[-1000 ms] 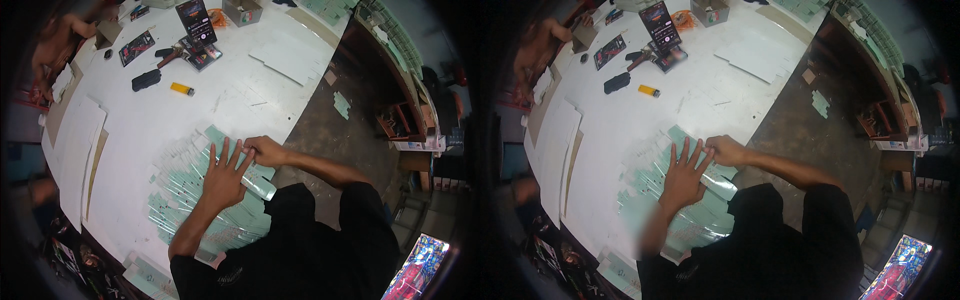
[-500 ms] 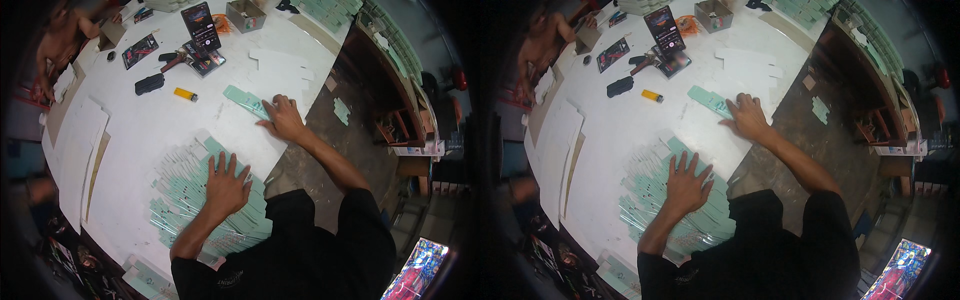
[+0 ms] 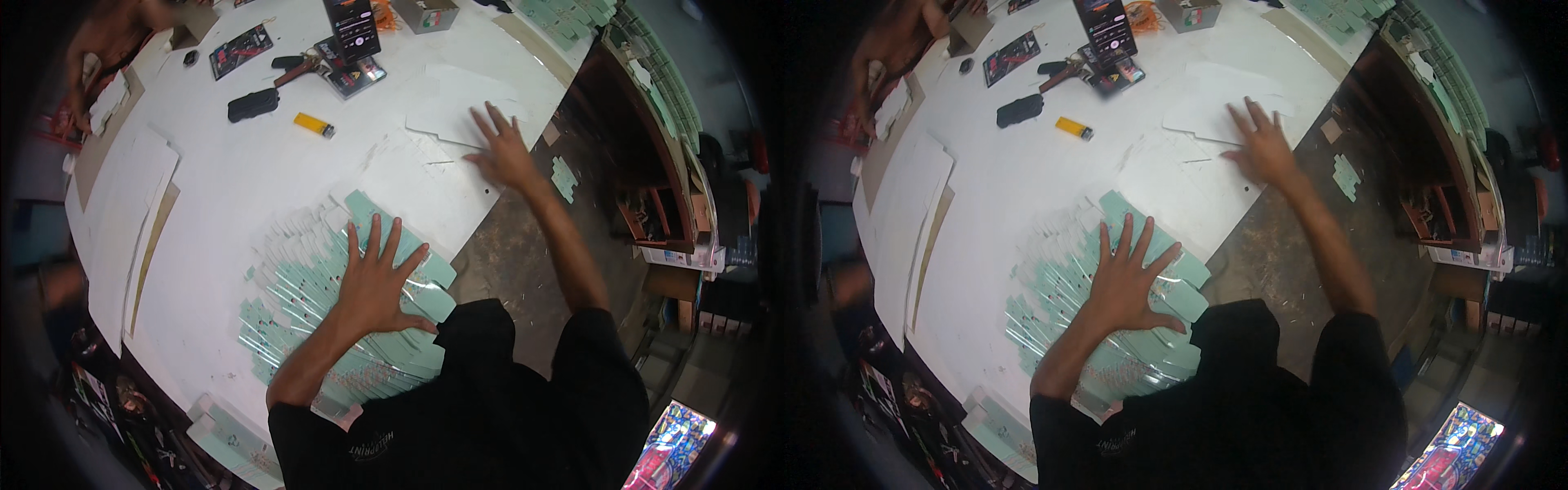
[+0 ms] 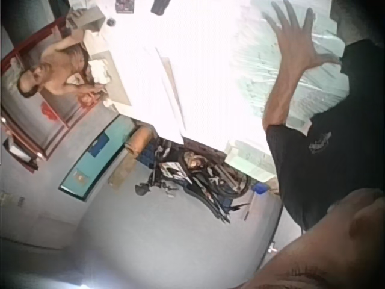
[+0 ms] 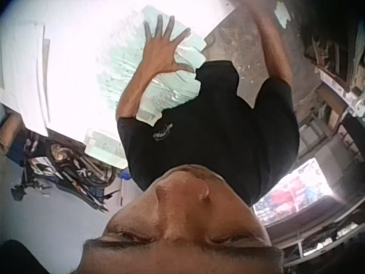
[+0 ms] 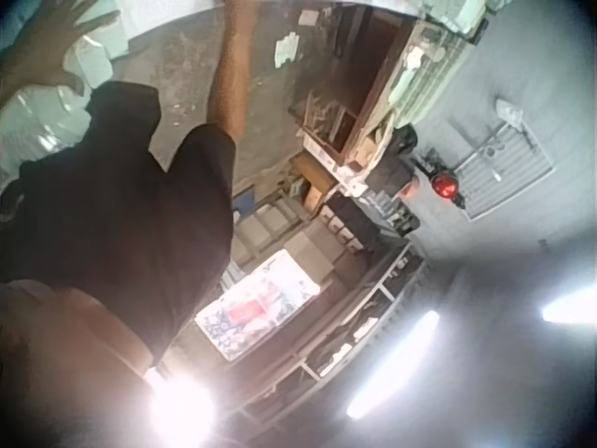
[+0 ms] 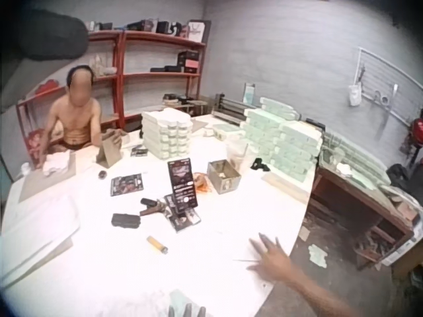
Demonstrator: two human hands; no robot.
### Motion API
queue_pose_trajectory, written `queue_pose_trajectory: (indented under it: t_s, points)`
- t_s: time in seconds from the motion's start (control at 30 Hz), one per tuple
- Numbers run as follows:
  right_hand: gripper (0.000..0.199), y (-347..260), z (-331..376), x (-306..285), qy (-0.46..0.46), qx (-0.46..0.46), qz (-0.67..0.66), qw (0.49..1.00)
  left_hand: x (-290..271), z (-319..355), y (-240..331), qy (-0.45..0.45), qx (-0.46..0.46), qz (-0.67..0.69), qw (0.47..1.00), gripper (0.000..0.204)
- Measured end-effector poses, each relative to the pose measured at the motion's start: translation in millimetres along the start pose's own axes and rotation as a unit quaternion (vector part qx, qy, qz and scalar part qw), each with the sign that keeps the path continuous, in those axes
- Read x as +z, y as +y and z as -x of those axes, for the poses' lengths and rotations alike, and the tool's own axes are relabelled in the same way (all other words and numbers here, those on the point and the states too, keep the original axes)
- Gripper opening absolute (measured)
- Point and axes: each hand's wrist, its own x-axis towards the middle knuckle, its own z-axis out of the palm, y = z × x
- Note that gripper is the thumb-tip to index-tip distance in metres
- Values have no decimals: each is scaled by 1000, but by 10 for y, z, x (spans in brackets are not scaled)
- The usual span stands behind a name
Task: The person gathers and aligns a stack of light green paper sheets on a white table, then separates and restacks them. The person also moves white paper sheets aside and handles a small box on the table.
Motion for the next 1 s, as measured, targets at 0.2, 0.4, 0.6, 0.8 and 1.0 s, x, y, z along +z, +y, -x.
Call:
queue_pose_trajectory:
  t_s: [0.2,0.4,0.6,0.8,1.0]
  points:
    - [55,-406,148,-8,-148,141,-343,917,266,-20,-28,49,-16,-19,998,61]
    - [56,-725,213,-19,-174,-35,-37,983,152,-23,-1,8,-26,-38,999,57]
    - [23,-1209,138,-409,-279,245,-486,791,132,-20,4,84,-20,10,996,88]
    - [33,-1475,249,-433,-377,201,-207,880,305,-11,-94,98,-36,-28,994,82]
    - [42,-1688,765,-347,-175,211,-426,862,199,-17,-84,88,-72,10,993,67]
